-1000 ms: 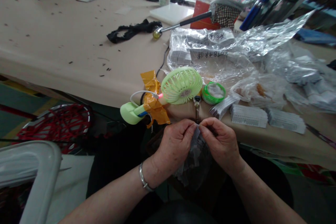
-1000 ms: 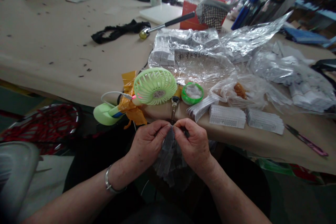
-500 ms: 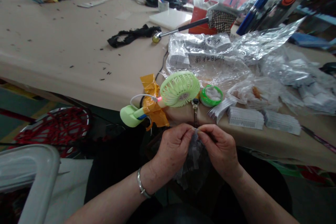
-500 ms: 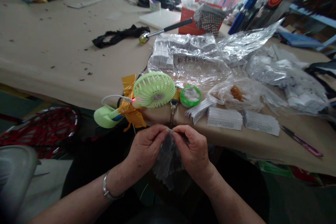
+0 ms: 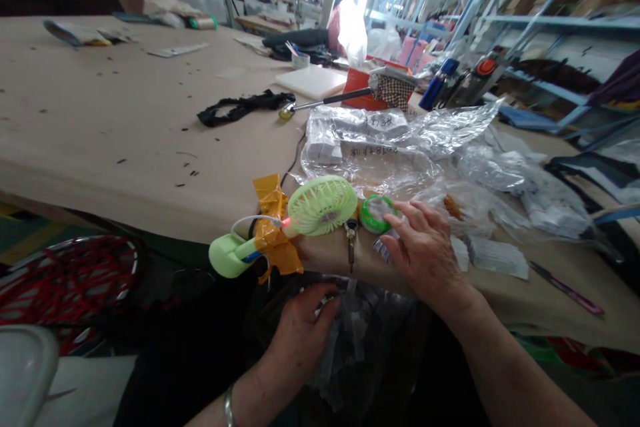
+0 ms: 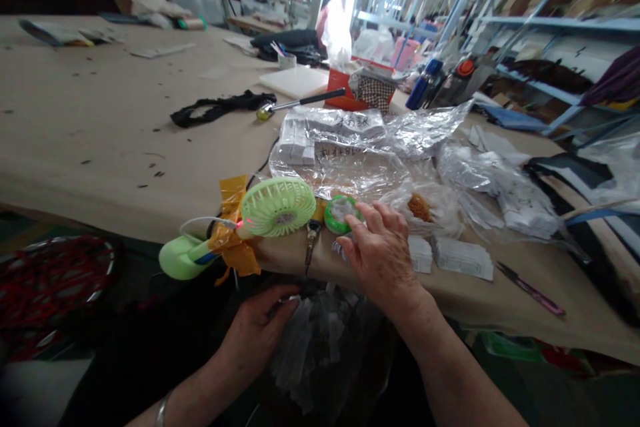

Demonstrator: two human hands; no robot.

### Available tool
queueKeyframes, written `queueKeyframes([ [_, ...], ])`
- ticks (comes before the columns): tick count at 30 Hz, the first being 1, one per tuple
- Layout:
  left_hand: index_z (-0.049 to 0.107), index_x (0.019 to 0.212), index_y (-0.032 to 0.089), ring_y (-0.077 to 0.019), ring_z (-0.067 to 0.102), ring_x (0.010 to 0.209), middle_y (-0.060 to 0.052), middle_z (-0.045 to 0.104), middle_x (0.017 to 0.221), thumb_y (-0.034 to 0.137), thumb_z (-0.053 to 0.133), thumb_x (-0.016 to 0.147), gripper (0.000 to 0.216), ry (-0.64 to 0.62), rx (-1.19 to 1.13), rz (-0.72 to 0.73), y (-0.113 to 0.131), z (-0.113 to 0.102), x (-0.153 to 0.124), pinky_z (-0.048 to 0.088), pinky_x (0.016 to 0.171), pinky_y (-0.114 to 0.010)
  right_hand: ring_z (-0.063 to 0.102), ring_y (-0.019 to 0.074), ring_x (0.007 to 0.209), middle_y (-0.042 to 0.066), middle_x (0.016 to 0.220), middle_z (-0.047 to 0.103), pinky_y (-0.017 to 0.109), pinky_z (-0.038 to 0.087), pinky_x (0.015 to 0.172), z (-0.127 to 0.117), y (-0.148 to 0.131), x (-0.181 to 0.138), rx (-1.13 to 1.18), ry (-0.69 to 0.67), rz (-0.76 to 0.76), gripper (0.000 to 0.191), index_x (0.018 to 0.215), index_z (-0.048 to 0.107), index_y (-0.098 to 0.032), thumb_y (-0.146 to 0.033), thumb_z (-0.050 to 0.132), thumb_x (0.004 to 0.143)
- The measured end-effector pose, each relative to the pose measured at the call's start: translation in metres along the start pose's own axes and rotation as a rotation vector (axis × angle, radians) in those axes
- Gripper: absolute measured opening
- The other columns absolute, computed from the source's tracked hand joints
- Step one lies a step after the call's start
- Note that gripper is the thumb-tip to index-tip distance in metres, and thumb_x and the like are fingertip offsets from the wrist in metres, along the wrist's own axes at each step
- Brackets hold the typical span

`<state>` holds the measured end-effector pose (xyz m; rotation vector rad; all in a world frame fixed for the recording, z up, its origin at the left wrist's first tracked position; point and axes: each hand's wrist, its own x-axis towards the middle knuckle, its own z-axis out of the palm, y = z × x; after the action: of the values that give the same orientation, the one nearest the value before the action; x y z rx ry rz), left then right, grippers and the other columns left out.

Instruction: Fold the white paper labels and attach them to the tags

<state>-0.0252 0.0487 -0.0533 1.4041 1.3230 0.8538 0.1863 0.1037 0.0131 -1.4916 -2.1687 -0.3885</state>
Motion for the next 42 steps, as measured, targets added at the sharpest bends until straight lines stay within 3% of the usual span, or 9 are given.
queueKeyframes([
  [6,0.07,0.084,0.018,-0.0194,0.065,0.079,-0.005,0.072,0.083,0.023,0.052,0.081,0.018,-0.051,0.044,-0.035,-0.006,0.009,-0.003,0.047,0.074,-0.028,0.057,0.0223,0.103,0.007,0.094,0.064,0.041,0.045,0.094,-0.006,0.004,-0.029,0.278,0.244,0.058,0.006,0.09,0.06,-0.019,-0.022,0.056,0.087],
  [8,0.069,0.083,0.018,-0.0191,0.065,0.077,-0.005,0.072,0.081,0.024,0.053,0.08,0.018,-0.067,0.043,-0.043,-0.008,0.012,-0.004,0.046,0.074,-0.028,0.057,0.0232,0.104,0.006,0.095,0.065,0.043,0.045,0.094,-0.004,0.002,-0.044,0.261,0.23,0.06,0.003,0.087,0.06,-0.02,-0.02,0.057,0.086],
  [14,0.068,0.08,0.017,-0.0179,0.061,0.073,-0.004,0.068,0.074,0.024,0.05,0.082,0.02,-0.166,-0.042,-0.043,-0.005,0.022,-0.01,0.045,0.07,-0.026,0.047,0.0318,0.122,0.01,0.119,0.065,0.055,0.032,0.105,0.013,-0.012,-0.074,0.028,0.127,0.007,0.033,0.115,0.06,-0.019,-0.024,0.064,0.083],
  [21,0.068,0.072,0.015,-0.016,0.058,0.071,-0.003,0.066,0.069,0.017,0.055,0.077,0.014,-0.193,-0.149,-0.135,0.017,0.034,-0.006,0.042,0.07,-0.025,0.058,0.0242,0.109,0.003,0.098,0.072,0.052,0.032,0.105,0.015,-0.004,-0.07,0.122,0.215,0.017,0.009,0.086,0.066,-0.023,-0.015,0.065,0.081],
  [27,0.066,0.085,0.012,-0.0147,0.061,0.066,-0.007,0.067,0.074,0.033,0.057,0.083,0.023,-0.369,-0.791,-0.454,0.042,0.05,0.007,0.048,0.065,-0.027,0.056,0.0236,0.112,0.004,0.098,0.07,0.051,0.039,0.101,0.005,-0.003,-0.08,0.326,0.254,-0.051,0.013,0.086,0.065,-0.023,-0.011,0.062,0.081],
  [31,0.066,0.092,0.01,-0.0112,0.06,0.061,-0.007,0.067,0.079,0.029,0.056,0.085,0.023,-0.409,-1.095,-0.522,0.055,0.06,0.016,0.049,0.06,-0.024,0.054,0.024,0.114,0.004,0.101,0.069,0.051,0.041,0.1,-0.007,-0.012,-0.098,0.424,0.154,-0.147,0.014,0.087,0.065,-0.023,-0.011,0.059,0.081],
  [35,0.064,0.083,0.008,-0.0095,0.059,0.057,-0.006,0.066,0.072,0.012,0.059,0.081,0.007,-0.298,-1.027,-0.564,0.061,0.069,0.021,0.047,0.054,-0.018,0.053,0.0243,0.114,0.006,0.104,0.068,0.048,0.044,0.099,-0.017,-0.009,-0.107,0.405,0.088,-0.148,0.02,0.097,0.064,-0.021,-0.009,0.058,0.081],
  [39,0.062,0.085,0.01,-0.0127,0.061,0.054,-0.007,0.066,0.067,0.016,0.056,0.084,0.009,-0.309,-0.87,-0.612,0.065,0.071,0.02,0.05,0.054,-0.023,0.053,0.027,0.111,0.013,0.107,0.065,0.046,0.047,0.094,-0.018,0.012,-0.103,0.136,0.109,0.025,0.034,0.116,0.057,-0.013,-0.017,0.061,0.083],
  [42,0.061,0.087,0.01,-0.0129,0.062,0.054,-0.008,0.066,0.066,0.017,0.056,0.084,0.009,-0.295,-0.783,-0.607,0.064,0.071,0.017,0.051,0.054,-0.023,0.053,0.029,0.107,0.014,0.11,0.064,0.046,0.045,0.093,-0.014,0.021,-0.099,-0.079,0.037,0.101,0.033,0.115,0.06,-0.01,-0.023,0.06,0.084],
])
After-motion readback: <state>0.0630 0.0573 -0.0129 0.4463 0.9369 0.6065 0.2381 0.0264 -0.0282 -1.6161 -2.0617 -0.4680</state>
